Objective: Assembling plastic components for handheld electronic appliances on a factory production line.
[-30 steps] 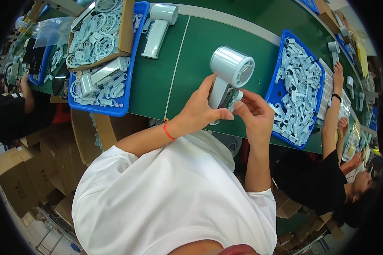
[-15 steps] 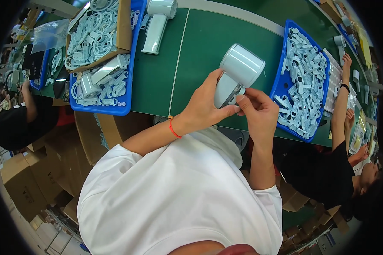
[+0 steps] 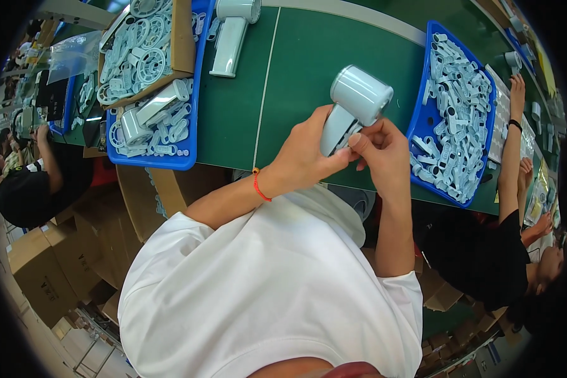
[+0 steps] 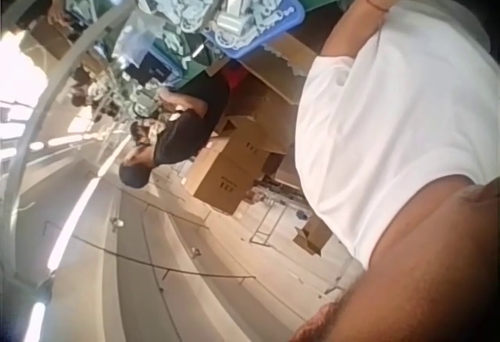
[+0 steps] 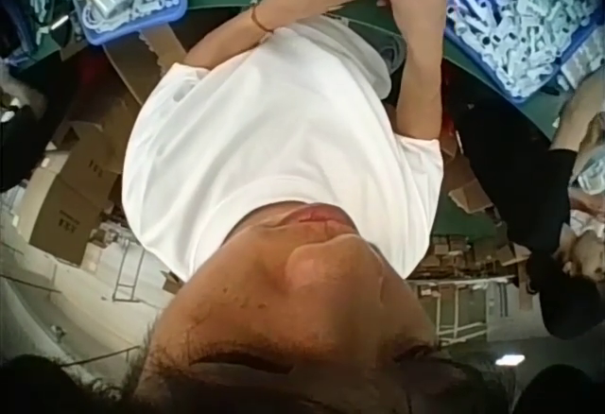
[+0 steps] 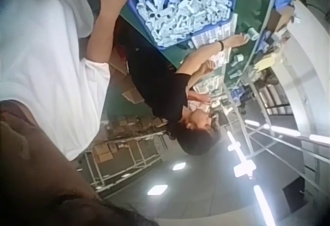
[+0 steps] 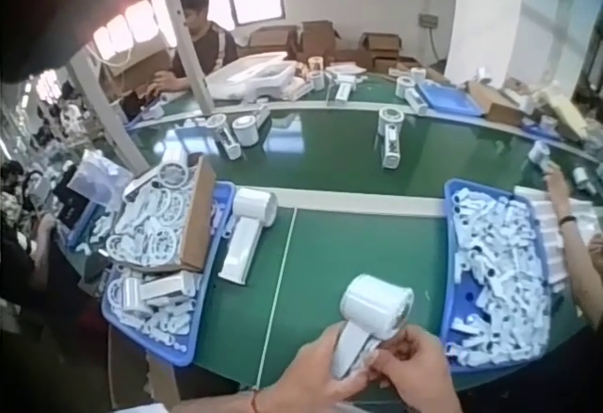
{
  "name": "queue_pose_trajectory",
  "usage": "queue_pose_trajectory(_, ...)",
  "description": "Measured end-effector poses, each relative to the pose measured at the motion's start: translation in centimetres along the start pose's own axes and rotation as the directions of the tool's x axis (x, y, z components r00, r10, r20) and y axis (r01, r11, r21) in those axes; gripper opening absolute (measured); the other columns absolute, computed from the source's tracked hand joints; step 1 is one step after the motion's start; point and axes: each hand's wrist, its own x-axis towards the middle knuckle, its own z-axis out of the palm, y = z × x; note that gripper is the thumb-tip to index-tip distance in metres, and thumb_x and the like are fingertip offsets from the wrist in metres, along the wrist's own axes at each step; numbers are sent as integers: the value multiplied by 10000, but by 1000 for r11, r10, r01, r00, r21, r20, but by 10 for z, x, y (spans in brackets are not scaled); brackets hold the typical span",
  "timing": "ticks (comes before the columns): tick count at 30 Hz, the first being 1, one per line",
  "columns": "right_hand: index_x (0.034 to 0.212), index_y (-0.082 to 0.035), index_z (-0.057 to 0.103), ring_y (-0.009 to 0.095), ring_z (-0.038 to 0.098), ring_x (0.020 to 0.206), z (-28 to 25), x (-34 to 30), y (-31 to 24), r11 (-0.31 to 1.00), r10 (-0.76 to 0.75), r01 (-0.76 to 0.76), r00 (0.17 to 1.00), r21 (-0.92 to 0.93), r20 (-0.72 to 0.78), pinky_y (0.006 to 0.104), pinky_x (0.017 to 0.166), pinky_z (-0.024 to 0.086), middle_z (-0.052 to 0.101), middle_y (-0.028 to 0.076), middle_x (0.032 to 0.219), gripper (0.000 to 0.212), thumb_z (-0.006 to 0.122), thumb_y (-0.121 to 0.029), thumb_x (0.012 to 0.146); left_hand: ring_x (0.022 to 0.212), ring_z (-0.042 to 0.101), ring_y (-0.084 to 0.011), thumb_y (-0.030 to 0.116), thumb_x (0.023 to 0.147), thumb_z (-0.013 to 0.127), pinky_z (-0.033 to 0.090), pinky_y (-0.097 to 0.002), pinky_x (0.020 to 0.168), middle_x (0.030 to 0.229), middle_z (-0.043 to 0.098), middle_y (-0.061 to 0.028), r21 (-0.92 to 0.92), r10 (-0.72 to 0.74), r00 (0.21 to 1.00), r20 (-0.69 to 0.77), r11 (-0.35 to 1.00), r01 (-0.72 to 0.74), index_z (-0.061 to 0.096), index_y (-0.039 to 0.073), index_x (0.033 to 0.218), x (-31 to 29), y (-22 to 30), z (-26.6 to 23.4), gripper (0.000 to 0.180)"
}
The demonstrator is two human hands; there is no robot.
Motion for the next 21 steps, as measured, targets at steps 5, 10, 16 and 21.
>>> queue_pose_trajectory(5, 1209, 61, 436, 167, 570, 955, 8, 5, 18, 857, -295, 256, 955, 446, 18, 272, 758, 469, 572, 105, 1090, 685, 714, -371, 756, 661, 580, -179, 210, 761, 604, 484, -305, 593, 889, 562, -152, -304, -196, 956, 219, 917, 258, 354, -41, 1199, 2, 20, -8, 564)
queue_pose_trajectory(10, 1217, 58, 434, 190, 570, 970, 9, 4, 17, 863, -219, 158, 973, 479, 73, 315, 784, 475, 558, 110, 1116, 690, 690, -400, 768, 622, 566, -173, 219, 773, 585, 459, -293, 552, 777, 559, -134, -41, 34, 990, 135, 999, -29, 331, -44, 1188, 3, 11, -7, 553)
queue_pose_trajectory(16, 1233, 46, 422, 191, 567, 975, 17, 13, 33, 897, -193, 178, 981, 405, -5, 334, 818, 467, 568, 104, 1081, 708, 697, -402, 760, 712, 591, -215, 206, 745, 607, 464, -308, 627, 814, 570, -159, -22, -88, 981, 176, 995, 93, 313, -52, 1206, 10, 4, -12, 604)
queue_pose_trajectory(21, 1188, -25, 476, 178, 521, 1013, 30, 11, 22, 884, -326, 331, 943, 329, -73, 309, 871, 411, 559, 88, 1078, 569, 740, -275, 750, 1011, 536, -358, 140, 705, 655, 442, -386, 845, 1130, 475, -249, 106, 281, 948, 149, 949, -298, 140, -44, 1352, 9, 1, -6, 847)
